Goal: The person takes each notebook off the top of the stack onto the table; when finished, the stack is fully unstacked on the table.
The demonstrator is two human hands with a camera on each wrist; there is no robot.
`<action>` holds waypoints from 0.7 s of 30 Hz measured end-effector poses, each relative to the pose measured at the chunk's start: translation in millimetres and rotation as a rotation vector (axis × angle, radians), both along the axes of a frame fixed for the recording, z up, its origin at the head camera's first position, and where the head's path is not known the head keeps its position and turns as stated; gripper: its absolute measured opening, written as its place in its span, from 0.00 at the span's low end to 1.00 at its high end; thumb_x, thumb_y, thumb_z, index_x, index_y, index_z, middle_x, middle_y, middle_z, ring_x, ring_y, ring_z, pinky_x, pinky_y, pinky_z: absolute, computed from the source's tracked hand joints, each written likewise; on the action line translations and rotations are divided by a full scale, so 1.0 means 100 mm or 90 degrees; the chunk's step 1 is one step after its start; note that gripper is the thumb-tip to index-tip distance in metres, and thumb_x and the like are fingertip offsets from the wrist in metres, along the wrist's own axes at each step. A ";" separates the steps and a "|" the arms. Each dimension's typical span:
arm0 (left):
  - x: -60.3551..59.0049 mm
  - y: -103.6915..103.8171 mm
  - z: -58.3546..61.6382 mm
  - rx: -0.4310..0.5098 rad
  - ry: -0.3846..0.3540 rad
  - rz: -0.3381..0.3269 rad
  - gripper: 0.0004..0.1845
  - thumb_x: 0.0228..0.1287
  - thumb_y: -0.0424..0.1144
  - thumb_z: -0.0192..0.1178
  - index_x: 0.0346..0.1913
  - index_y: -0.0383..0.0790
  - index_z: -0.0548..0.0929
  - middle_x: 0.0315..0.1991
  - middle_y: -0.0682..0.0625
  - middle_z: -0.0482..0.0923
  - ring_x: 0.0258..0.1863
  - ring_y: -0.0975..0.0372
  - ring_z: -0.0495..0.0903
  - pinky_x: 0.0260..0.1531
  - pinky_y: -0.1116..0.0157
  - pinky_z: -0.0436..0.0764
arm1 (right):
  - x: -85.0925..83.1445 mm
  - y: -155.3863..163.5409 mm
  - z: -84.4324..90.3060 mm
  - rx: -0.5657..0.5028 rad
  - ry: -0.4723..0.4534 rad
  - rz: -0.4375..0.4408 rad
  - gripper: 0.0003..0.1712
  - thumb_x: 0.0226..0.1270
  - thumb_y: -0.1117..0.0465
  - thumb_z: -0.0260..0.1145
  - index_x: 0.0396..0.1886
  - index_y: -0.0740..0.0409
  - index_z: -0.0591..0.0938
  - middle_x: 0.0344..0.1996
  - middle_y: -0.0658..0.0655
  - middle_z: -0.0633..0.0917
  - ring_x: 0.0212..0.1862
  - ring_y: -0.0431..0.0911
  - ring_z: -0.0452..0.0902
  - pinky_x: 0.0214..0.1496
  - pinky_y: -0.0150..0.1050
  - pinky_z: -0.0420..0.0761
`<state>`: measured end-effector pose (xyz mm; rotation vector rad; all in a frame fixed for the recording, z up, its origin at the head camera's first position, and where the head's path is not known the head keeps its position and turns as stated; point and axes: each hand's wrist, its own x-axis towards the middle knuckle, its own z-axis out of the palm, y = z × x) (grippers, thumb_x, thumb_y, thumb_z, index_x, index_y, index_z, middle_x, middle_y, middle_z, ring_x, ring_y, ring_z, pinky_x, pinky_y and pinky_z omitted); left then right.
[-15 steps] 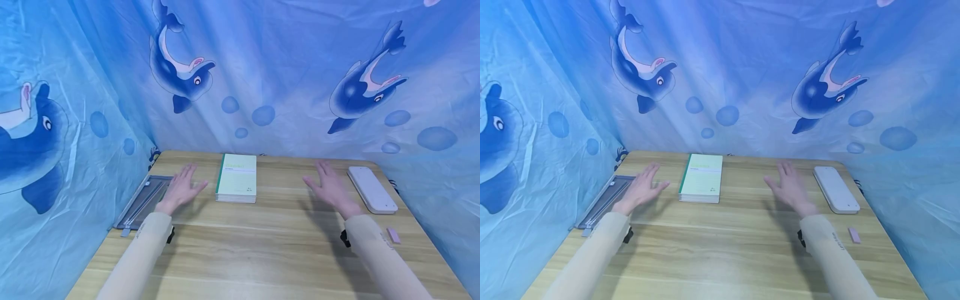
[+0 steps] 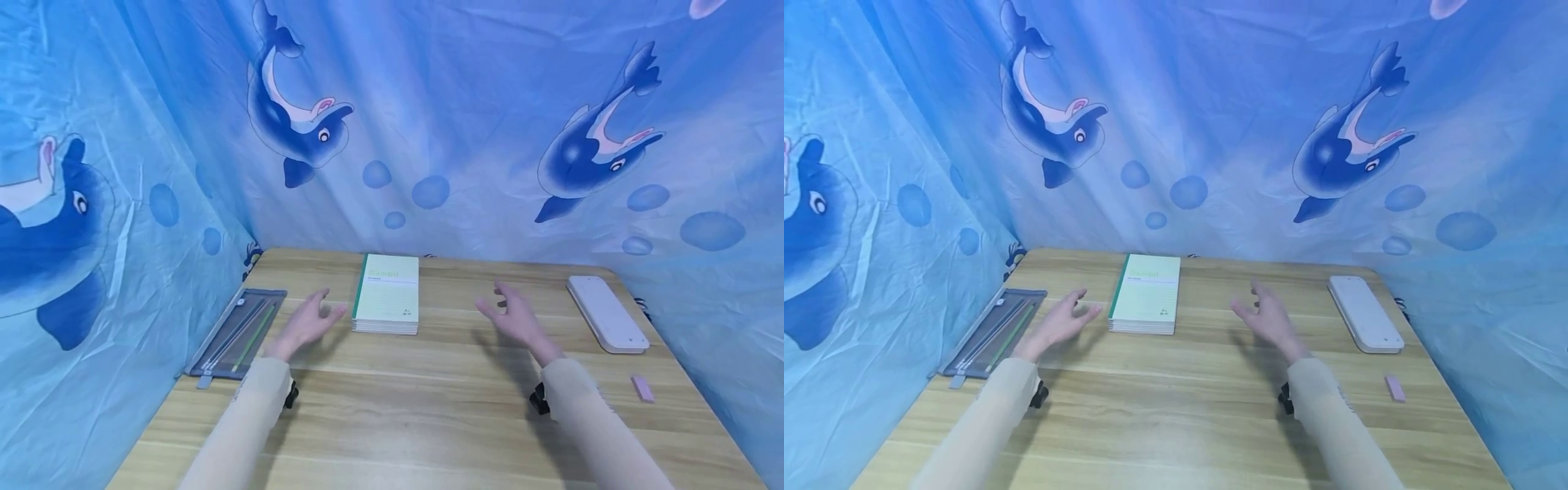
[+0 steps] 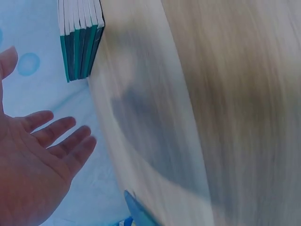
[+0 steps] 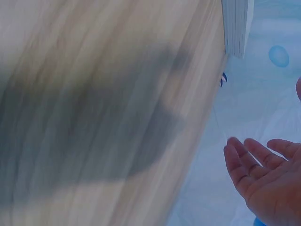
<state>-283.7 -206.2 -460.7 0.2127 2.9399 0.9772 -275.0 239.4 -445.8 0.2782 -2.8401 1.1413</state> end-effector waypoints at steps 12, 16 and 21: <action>-0.06 0.28 -0.20 0.113 -0.023 -0.011 0.46 0.66 0.65 0.58 0.73 0.33 0.62 0.69 0.34 0.67 0.63 0.43 0.73 0.61 0.45 0.73 | -0.01 -0.31 -0.23 -0.173 -0.104 -0.004 0.45 0.70 0.44 0.65 0.73 0.70 0.62 0.62 0.73 0.73 0.55 0.65 0.77 0.48 0.50 0.84; -0.06 0.36 -0.26 0.142 -0.020 -0.002 0.47 0.65 0.65 0.60 0.72 0.32 0.63 0.67 0.33 0.69 0.63 0.44 0.74 0.61 0.46 0.73 | -0.02 -0.45 -0.31 -0.217 -0.120 -0.006 0.43 0.70 0.47 0.66 0.72 0.71 0.63 0.61 0.72 0.74 0.52 0.63 0.80 0.47 0.49 0.85; -0.07 0.42 -0.28 0.158 -0.003 0.022 0.43 0.64 0.60 0.63 0.69 0.30 0.66 0.62 0.32 0.74 0.59 0.44 0.77 0.59 0.47 0.75 | -0.03 -0.60 -0.40 -0.255 -0.141 -0.014 0.41 0.70 0.51 0.67 0.72 0.70 0.63 0.59 0.70 0.75 0.50 0.61 0.81 0.48 0.47 0.85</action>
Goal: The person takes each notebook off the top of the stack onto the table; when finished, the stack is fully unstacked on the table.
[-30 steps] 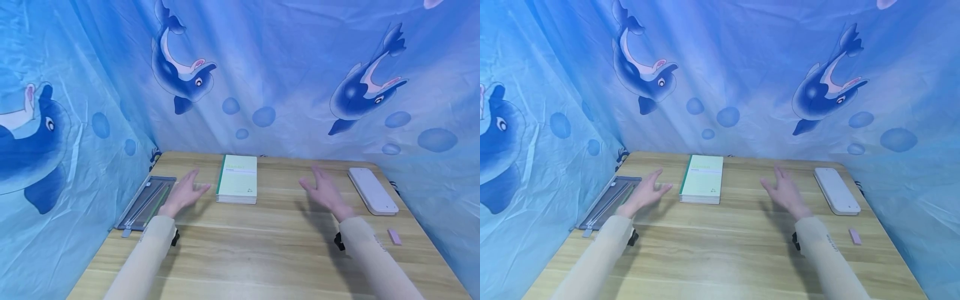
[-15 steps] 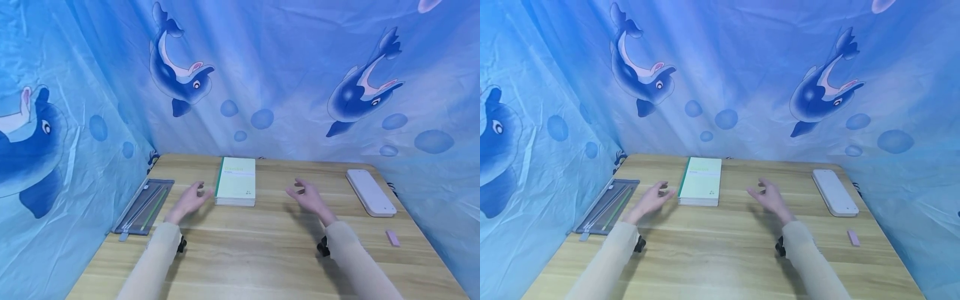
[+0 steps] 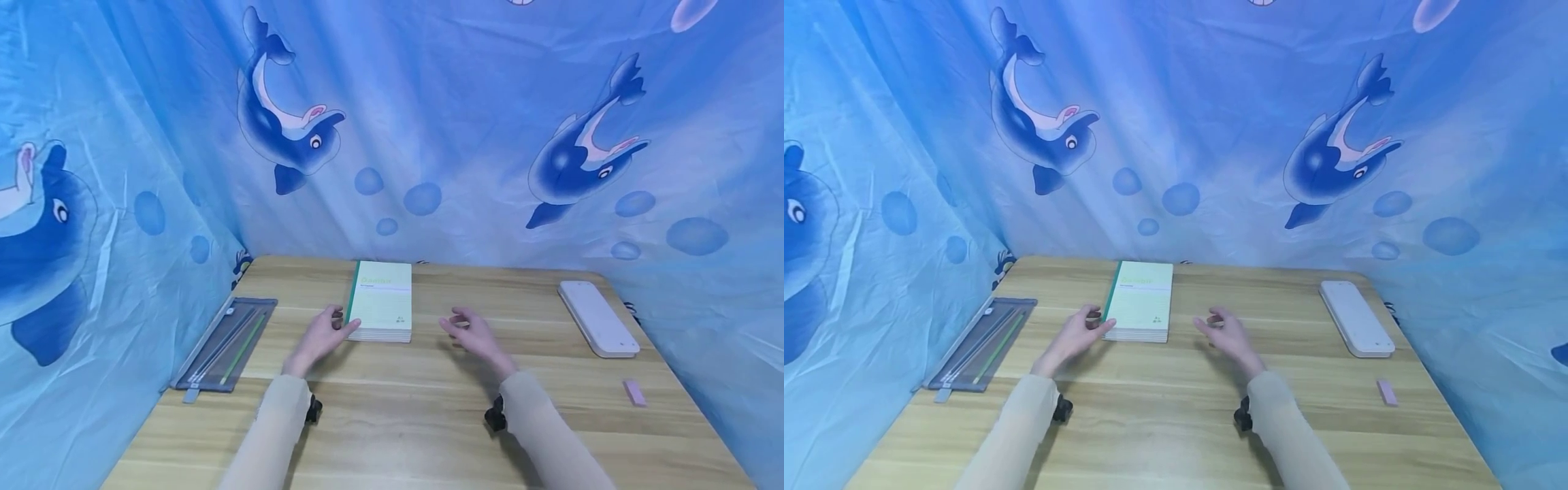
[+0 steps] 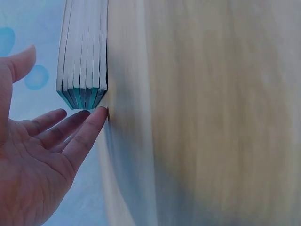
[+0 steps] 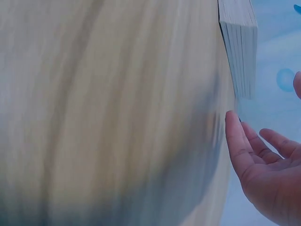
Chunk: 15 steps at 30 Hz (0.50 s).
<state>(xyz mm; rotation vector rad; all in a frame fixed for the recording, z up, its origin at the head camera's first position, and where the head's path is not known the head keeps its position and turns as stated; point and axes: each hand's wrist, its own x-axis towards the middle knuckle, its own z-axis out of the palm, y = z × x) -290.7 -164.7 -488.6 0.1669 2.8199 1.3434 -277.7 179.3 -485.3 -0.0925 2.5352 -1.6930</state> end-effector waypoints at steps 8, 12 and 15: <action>-0.05 0.09 -0.04 -0.014 0.021 0.003 0.39 0.65 0.54 0.66 0.68 0.30 0.69 0.57 0.36 0.79 0.53 0.48 0.81 0.53 0.50 0.79 | -0.02 -0.20 -0.10 -0.045 0.000 -0.005 0.37 0.71 0.56 0.66 0.71 0.71 0.64 0.56 0.69 0.76 0.50 0.60 0.81 0.47 0.46 0.85; -0.03 0.11 -0.05 -0.022 0.030 0.001 0.38 0.65 0.51 0.67 0.68 0.29 0.69 0.58 0.35 0.78 0.53 0.48 0.80 0.54 0.49 0.78 | -0.04 -0.29 -0.14 -0.055 0.004 0.000 0.37 0.70 0.57 0.67 0.71 0.70 0.65 0.56 0.68 0.77 0.50 0.59 0.81 0.48 0.47 0.85; -0.03 0.11 -0.06 -0.035 0.030 0.001 0.37 0.65 0.51 0.67 0.69 0.30 0.69 0.58 0.34 0.78 0.55 0.47 0.79 0.56 0.49 0.77 | -0.05 -0.35 -0.17 -0.058 0.008 0.005 0.37 0.69 0.58 0.68 0.71 0.70 0.65 0.55 0.67 0.78 0.48 0.58 0.82 0.47 0.47 0.85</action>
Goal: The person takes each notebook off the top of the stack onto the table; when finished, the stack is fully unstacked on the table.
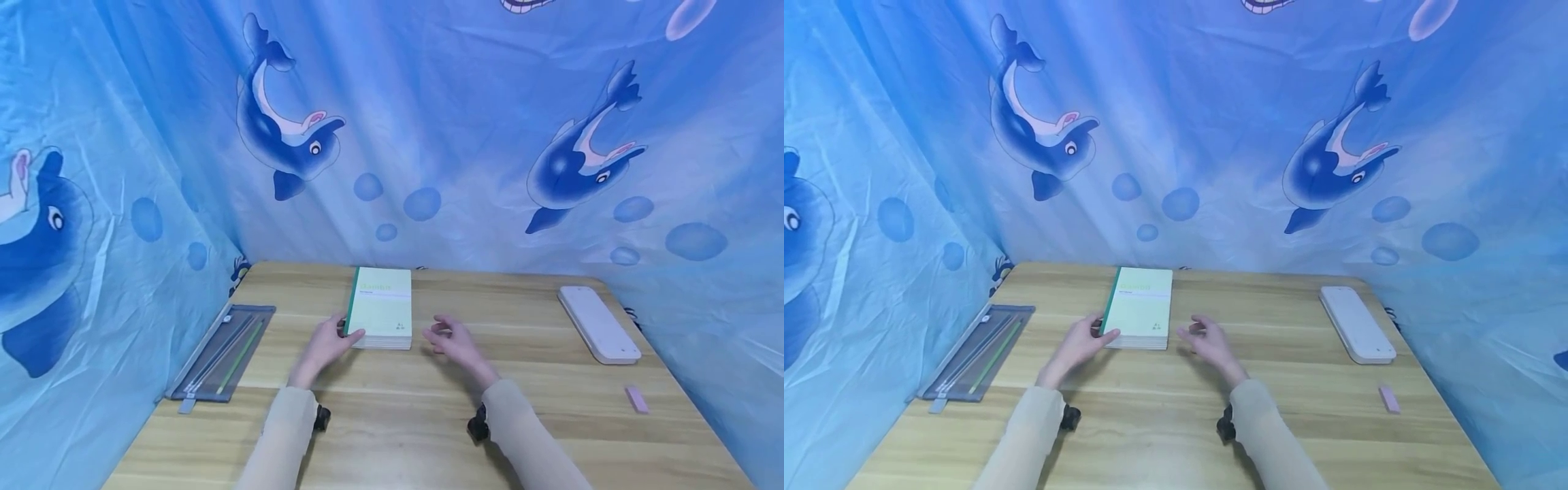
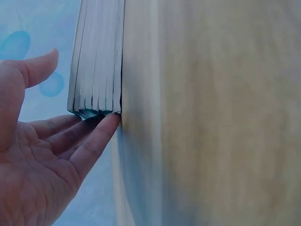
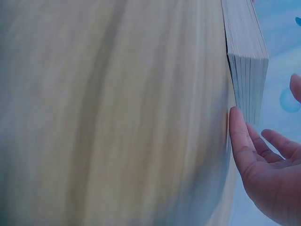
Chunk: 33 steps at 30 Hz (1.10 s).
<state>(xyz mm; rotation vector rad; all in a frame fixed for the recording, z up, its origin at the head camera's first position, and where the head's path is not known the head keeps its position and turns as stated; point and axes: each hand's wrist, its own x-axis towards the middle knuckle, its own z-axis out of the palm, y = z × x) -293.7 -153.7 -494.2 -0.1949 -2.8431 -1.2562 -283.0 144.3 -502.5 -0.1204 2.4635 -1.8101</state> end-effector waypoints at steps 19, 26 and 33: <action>0.02 0.01 0.06 0.048 -0.017 -0.002 0.26 0.62 0.33 0.69 0.60 0.24 0.76 0.50 0.35 0.82 0.48 0.49 0.82 0.52 0.50 0.80 | -0.02 -0.32 -0.07 0.005 0.038 0.069 0.36 0.69 0.60 0.67 0.70 0.72 0.66 0.57 0.70 0.78 0.53 0.60 0.80 0.50 0.46 0.84; 0.00 0.03 0.10 0.044 -0.049 0.015 0.27 0.61 0.34 0.70 0.60 0.23 0.76 0.50 0.34 0.82 0.50 0.46 0.81 0.54 0.49 0.78 | -0.05 -0.38 -0.08 0.032 0.059 0.041 0.31 0.67 0.64 0.68 0.66 0.71 0.71 0.53 0.70 0.80 0.52 0.61 0.80 0.48 0.46 0.84; -0.03 0.00 0.13 0.023 -0.056 0.005 0.26 0.62 0.38 0.69 0.58 0.24 0.78 0.49 0.35 0.83 0.49 0.47 0.81 0.53 0.50 0.79 | -0.09 -0.38 -0.07 0.028 0.047 0.041 0.30 0.67 0.65 0.68 0.67 0.70 0.72 0.53 0.70 0.80 0.52 0.60 0.80 0.38 0.44 0.85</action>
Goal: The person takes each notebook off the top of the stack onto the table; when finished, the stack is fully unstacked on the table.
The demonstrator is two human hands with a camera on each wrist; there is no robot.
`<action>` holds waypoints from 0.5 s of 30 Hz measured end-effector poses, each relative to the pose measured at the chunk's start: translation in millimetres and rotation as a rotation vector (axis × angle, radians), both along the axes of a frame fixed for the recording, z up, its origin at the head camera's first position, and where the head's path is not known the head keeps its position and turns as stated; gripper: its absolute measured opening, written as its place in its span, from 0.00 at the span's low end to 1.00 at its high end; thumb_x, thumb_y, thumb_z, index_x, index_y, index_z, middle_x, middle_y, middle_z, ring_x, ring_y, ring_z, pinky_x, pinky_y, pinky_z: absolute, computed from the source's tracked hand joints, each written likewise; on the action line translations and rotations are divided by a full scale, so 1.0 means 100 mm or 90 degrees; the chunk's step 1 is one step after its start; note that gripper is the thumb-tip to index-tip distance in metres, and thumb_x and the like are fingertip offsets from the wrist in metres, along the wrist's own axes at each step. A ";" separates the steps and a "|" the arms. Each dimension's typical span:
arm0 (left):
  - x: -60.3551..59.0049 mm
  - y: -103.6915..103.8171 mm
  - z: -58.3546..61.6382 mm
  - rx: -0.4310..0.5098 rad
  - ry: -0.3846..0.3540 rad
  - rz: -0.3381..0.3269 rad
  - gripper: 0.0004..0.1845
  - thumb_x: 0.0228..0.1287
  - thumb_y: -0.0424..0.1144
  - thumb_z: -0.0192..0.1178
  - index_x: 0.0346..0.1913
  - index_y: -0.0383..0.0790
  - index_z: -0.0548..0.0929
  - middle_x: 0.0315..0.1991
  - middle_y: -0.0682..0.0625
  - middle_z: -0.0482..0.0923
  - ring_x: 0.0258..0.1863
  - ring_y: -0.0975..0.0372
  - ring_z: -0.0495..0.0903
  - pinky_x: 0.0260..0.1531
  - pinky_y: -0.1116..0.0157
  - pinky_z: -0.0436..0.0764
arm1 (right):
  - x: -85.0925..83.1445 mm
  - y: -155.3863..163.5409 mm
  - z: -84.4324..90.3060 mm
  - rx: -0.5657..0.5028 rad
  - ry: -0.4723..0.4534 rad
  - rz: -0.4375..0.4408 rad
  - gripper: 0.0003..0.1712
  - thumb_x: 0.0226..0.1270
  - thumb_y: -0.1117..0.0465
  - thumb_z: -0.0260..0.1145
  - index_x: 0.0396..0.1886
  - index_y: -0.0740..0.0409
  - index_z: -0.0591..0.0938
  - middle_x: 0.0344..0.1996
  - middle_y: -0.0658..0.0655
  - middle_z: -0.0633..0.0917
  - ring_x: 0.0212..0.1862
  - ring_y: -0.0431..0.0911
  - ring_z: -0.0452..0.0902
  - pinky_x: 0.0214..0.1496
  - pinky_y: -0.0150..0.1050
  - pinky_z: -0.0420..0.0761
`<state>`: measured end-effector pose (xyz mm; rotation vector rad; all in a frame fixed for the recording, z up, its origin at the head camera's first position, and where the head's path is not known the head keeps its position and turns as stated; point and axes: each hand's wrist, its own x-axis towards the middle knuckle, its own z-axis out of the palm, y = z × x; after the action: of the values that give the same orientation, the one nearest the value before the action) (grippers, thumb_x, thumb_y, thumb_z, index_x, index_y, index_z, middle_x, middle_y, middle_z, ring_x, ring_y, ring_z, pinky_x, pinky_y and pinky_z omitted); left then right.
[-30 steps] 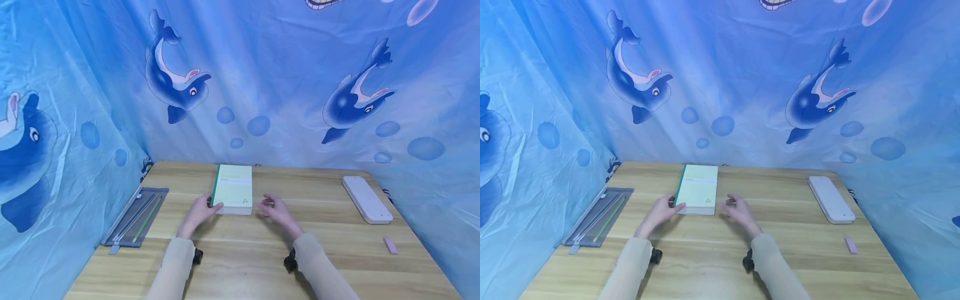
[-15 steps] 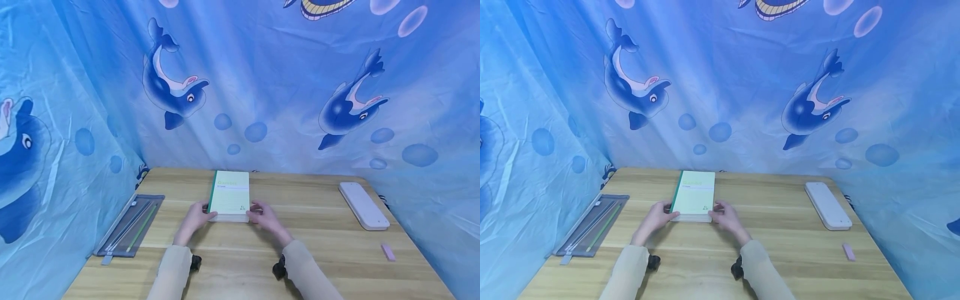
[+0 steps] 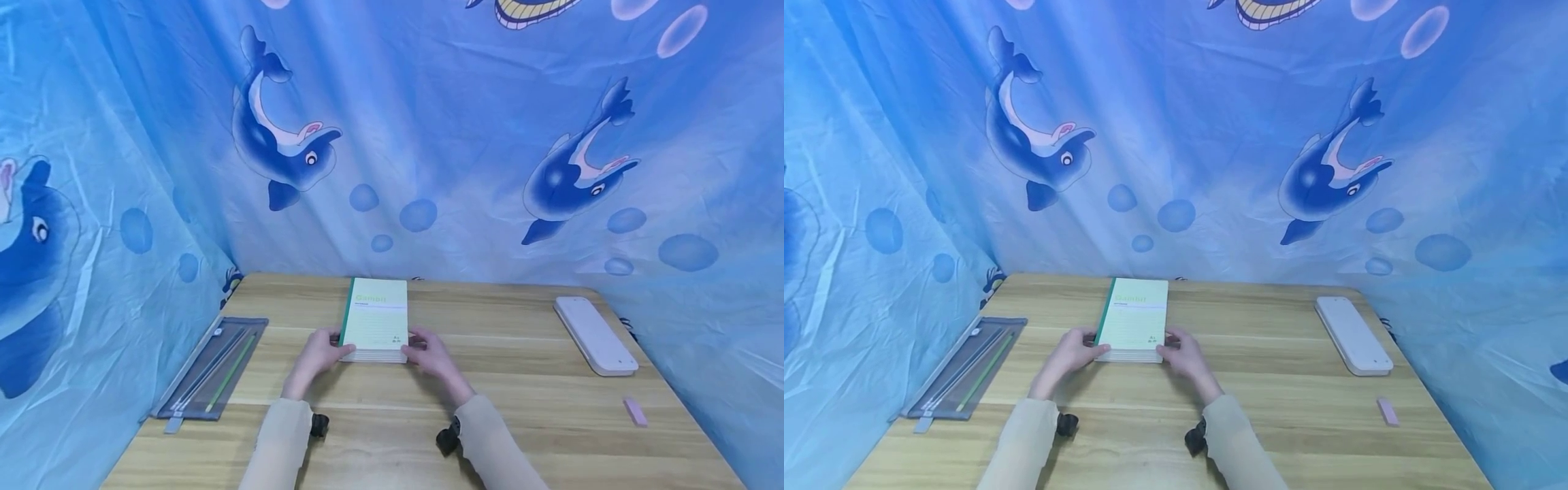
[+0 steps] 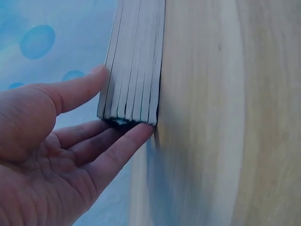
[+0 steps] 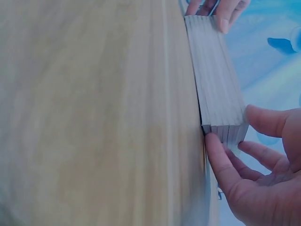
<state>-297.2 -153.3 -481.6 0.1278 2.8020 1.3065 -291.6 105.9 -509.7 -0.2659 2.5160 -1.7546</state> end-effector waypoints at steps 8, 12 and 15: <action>-0.01 0.00 0.02 0.005 0.000 0.004 0.18 0.68 0.38 0.63 0.52 0.26 0.81 0.35 0.43 0.82 0.29 0.57 0.79 0.33 0.60 0.81 | 0.00 0.03 0.03 0.015 -0.032 -0.007 0.32 0.67 0.63 0.68 0.68 0.66 0.71 0.55 0.67 0.79 0.53 0.59 0.78 0.36 0.44 0.84; -0.01 0.02 0.00 0.018 -0.008 0.029 0.17 0.69 0.36 0.63 0.52 0.25 0.81 0.36 0.41 0.83 0.26 0.57 0.79 0.25 0.63 0.79 | -0.01 0.03 0.08 0.038 -0.028 0.007 0.32 0.67 0.62 0.68 0.68 0.65 0.70 0.55 0.67 0.79 0.57 0.62 0.76 0.45 0.47 0.84; -0.01 0.03 0.00 0.024 -0.019 0.042 0.17 0.68 0.36 0.63 0.53 0.25 0.81 0.41 0.37 0.84 0.27 0.57 0.80 0.24 0.63 0.80 | -0.02 0.02 0.10 0.045 -0.032 0.011 0.33 0.66 0.63 0.68 0.68 0.65 0.70 0.54 0.67 0.79 0.58 0.63 0.76 0.46 0.45 0.84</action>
<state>-297.8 -150.2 -482.0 0.0160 2.7800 1.3646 -293.8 108.2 -499.7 -0.2366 2.5257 -1.6418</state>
